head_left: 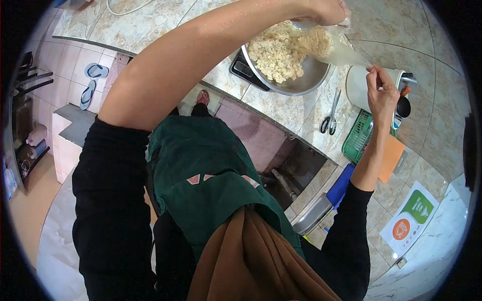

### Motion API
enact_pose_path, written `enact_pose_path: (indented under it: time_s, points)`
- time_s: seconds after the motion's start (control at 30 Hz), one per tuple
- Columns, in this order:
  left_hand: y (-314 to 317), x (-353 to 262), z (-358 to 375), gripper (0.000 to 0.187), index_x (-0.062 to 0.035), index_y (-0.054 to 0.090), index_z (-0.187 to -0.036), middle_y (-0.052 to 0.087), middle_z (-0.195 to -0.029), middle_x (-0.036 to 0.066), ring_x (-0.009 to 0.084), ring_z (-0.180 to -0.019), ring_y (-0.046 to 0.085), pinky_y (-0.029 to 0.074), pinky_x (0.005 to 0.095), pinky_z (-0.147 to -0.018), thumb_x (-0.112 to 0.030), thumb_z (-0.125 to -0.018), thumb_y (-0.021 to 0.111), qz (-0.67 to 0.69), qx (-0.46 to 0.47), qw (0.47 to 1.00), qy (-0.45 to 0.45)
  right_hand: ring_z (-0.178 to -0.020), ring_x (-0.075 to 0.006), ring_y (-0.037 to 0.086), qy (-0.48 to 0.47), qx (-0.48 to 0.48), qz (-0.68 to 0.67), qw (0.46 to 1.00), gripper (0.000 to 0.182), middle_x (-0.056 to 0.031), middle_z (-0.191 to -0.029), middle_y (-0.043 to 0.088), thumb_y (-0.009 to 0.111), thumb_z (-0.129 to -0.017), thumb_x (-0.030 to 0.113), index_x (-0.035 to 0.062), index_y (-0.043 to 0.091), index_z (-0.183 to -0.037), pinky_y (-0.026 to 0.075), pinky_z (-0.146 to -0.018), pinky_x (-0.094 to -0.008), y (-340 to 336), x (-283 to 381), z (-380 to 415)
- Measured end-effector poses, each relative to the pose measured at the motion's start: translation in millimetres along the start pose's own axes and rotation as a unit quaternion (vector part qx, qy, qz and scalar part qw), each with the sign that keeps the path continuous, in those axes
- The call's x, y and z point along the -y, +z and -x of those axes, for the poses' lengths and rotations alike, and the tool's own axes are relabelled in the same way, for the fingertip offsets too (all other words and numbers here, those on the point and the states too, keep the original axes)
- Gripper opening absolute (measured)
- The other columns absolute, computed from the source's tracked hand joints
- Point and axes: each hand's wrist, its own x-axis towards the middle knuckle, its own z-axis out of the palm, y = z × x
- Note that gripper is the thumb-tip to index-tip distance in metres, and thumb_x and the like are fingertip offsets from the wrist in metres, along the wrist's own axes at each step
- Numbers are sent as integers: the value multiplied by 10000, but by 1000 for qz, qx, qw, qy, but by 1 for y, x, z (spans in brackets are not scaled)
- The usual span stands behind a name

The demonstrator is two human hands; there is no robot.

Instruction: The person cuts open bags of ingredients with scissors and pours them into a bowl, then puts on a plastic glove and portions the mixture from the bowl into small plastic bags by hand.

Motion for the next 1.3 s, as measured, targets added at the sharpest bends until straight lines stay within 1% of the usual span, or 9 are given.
enact_pose_path:
  time_s: [0.07,0.17,0.27,0.37,0.47,0.57,0.87,1.17,1.3]
  points:
    - [0,2,1,268,35,677,-872,665,-895,255,341,-874,657,487,403,-766,-194,-840,541,-29,-1,1000,12,-613,-62,530,0,20,13,1000,146,-50,-680,622,612,-866,99,3,679,-953,449,-577,-226,-1,1,-1]
    - [-2,3,3,274,33,679,-872,664,-892,258,343,-870,656,486,408,-769,-201,-849,539,25,7,999,42,-615,-59,529,-6,42,19,999,150,-46,-696,635,611,-867,96,0,678,-961,448,-583,-218,-1,0,1]
    - [-6,1,3,286,37,678,-880,669,-902,247,343,-879,654,485,409,-772,-211,-859,535,5,15,1000,1,-612,-58,523,29,-5,-15,999,155,-45,-697,636,611,-866,96,-1,679,-966,443,-581,-215,-1,1,0]
    - [-10,-6,4,296,39,681,-877,673,-899,236,339,-868,654,486,406,-771,-220,-864,539,-18,26,999,28,-613,-57,522,3,26,15,1000,159,-46,-703,640,607,-869,98,3,680,-973,441,-582,-215,-1,-4,1]
    - [-2,-10,0,302,41,684,-874,676,-882,232,340,-856,654,486,403,-771,-226,-868,544,46,-12,999,-1,-613,-57,523,8,32,16,999,158,-42,-701,639,605,-871,102,8,681,-973,444,-584,-216,-1,-2,0]
    - [-6,-8,-6,312,45,685,-880,673,-893,238,339,-858,651,486,400,-773,-237,-867,554,33,36,998,27,-617,-55,527,13,28,16,999,157,-34,-701,638,601,-875,101,7,680,-972,447,-586,-215,-3,-5,3]
    - [-4,-3,1,282,48,688,-873,675,-862,235,312,-830,652,488,382,-740,-212,-843,584,63,6,998,-20,-648,-51,554,24,30,20,999,168,-33,-724,654,594,-885,104,-3,679,-983,458,-605,-209,-4,-3,2]
    - [-6,-8,-5,262,45,684,-829,666,-767,167,205,-715,610,486,358,-671,-191,-840,571,118,15,993,15,-656,-54,569,13,17,31,999,171,-46,-736,666,593,-890,124,11,682,-982,465,-619,-212,-10,-12,1]
    - [-12,-16,3,245,31,694,-811,665,-739,155,193,-689,608,479,361,-626,-167,-836,552,85,6,996,9,-650,-58,566,18,12,33,999,177,-44,-742,668,590,-892,134,14,681,-984,464,-622,-215,-12,-9,-1]
